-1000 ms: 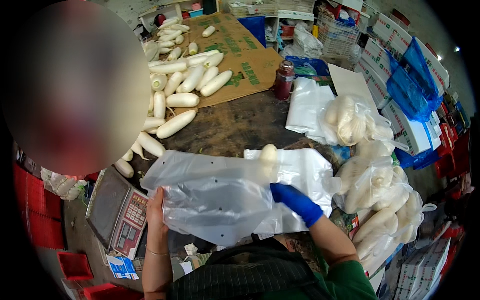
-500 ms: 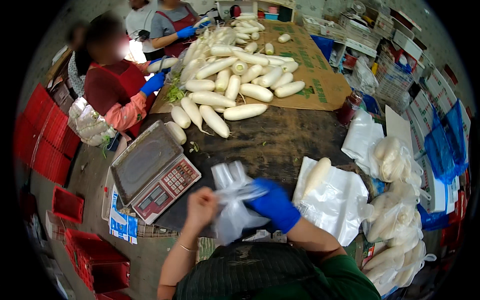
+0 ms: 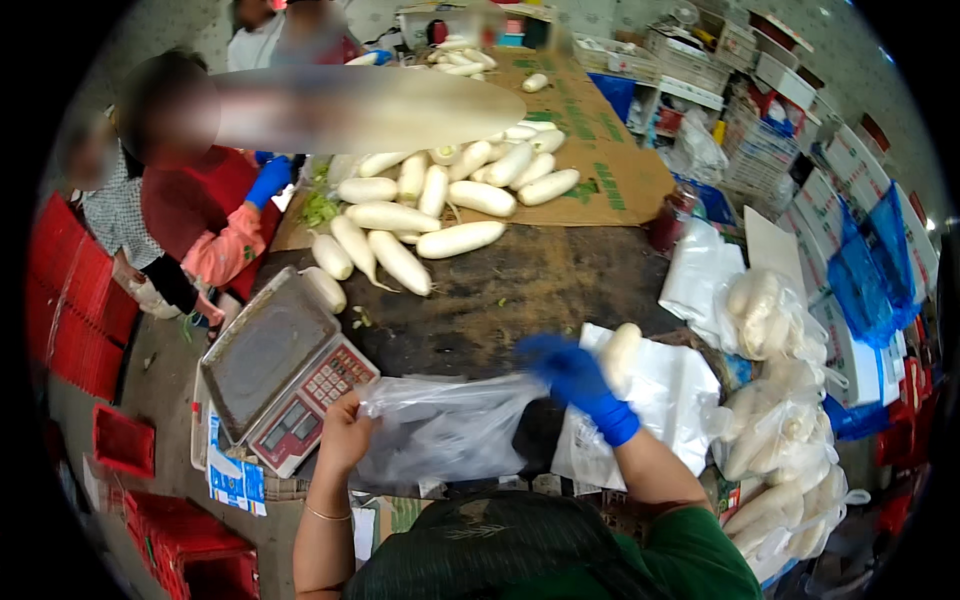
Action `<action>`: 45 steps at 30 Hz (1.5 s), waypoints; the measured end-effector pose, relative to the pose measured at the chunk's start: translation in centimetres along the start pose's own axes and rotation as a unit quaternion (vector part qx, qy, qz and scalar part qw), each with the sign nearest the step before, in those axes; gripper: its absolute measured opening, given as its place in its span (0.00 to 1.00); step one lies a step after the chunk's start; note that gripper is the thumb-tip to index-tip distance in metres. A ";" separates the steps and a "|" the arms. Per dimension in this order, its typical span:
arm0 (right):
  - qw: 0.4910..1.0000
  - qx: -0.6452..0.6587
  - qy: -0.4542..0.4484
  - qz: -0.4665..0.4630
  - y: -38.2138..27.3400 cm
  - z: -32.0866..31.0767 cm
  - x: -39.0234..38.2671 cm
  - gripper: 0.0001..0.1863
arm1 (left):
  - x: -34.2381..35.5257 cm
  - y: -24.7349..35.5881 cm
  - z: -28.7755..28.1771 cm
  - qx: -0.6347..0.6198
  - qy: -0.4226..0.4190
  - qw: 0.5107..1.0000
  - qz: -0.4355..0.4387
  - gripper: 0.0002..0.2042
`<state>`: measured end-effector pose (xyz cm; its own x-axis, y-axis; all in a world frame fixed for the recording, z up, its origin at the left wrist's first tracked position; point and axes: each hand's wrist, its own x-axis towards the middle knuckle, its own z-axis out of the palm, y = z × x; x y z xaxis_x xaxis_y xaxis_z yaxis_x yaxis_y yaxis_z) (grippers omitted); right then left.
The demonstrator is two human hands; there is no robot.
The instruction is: The person selects white radishes from a large pile on a table, places them into plastic bags, weighs the bags on a digital scale, and then ties the bags closed. The person repeats this process multiple times, handling the radishes and bags by hand while wearing blue gloves.
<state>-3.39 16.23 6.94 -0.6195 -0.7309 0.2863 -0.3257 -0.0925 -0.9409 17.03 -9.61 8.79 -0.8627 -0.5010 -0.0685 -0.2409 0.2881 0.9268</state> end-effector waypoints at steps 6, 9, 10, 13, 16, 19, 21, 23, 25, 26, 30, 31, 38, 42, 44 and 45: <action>0.825 -0.468 0.271 0.165 15.4 -13.7 -9.1 0.43 | 1.5 -5.5 0.1 -0.567 0.165 0.770 -0.241 0.13; 0.769 -0.436 0.332 0.330 9.3 -9.1 -9.3 0.53 | 2.3 -6.4 1.8 -0.669 0.091 0.690 -0.261 0.12; 0.787 -0.441 0.319 0.290 12.8 -10.2 -10.1 0.51 | 1.6 -6.6 1.5 -0.677 0.108 0.687 -0.242 0.13; 0.923 -0.098 0.346 0.136 17.7 -12.9 -10.6 0.45 | 1.2 -6.2 1.5 -0.689 0.144 0.677 -0.216 0.14; 0.848 0.387 0.267 0.246 20.0 -20.5 -14.5 0.33 | 1.9 -6.7 2.8 -0.697 0.117 0.674 -0.214 0.14; 0.815 0.418 0.380 0.128 9.9 -15.6 -10.6 0.31 | 1.2 -7.4 2.6 -0.705 0.118 0.660 -0.231 0.15; 0.811 0.470 0.342 0.073 3.2 -12.5 -7.6 0.31 | 1.5 -5.3 3.4 -0.689 0.081 0.677 -0.245 0.16; 0.787 0.577 0.219 0.005 2.3 -10.7 -6.0 0.33 | 2.5 -4.4 5.3 -0.678 0.041 0.690 -0.249 0.15; 0.826 0.521 0.211 0.037 -1.3 -4.3 -2.5 0.32 | 2.8 -2.6 7.3 -0.656 0.036 0.705 -0.266 0.15; 0.867 0.461 0.161 0.100 -2.1 -2.5 -2.0 0.30 | 3.0 -2.6 8.3 -0.651 0.000 0.707 -0.277 0.14; 0.937 0.242 -0.144 0.207 -2.3 3.5 0.2 0.40 | 2.9 -2.2 9.8 -0.578 -0.157 0.757 -0.262 0.12; 0.973 0.176 -0.119 0.092 1.9 6.0 -1.3 0.45 | 3.4 -1.0 10.9 -0.554 -0.182 0.769 -0.262 0.12; 0.953 -0.282 -0.110 -0.018 8.8 9.0 -1.6 0.26 | 4.9 4.3 11.3 -0.404 -0.223 0.865 -0.196 0.11; 0.895 -0.442 -0.054 -0.008 7.6 5.7 -3.7 0.15 | 5.8 5.4 11.2 -0.347 -0.231 0.896 -0.152 0.11; 0.815 -0.571 -0.082 0.053 1.0 3.2 -4.2 0.14 | 6.3 5.4 10.3 -0.328 -0.220 0.910 -0.128 0.11; 0.837 -0.546 0.008 -0.031 0.8 2.6 -4.3 0.15 | 6.3 5.7 10.2 -0.319 -0.222 0.914 -0.115 0.11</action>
<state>0.84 17.53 4.53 -0.5839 -0.7380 0.3381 -0.8109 0.5500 -0.1999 5.65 -2.77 9.87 -0.9517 -0.0672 -0.2997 -0.2516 -0.3894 0.8861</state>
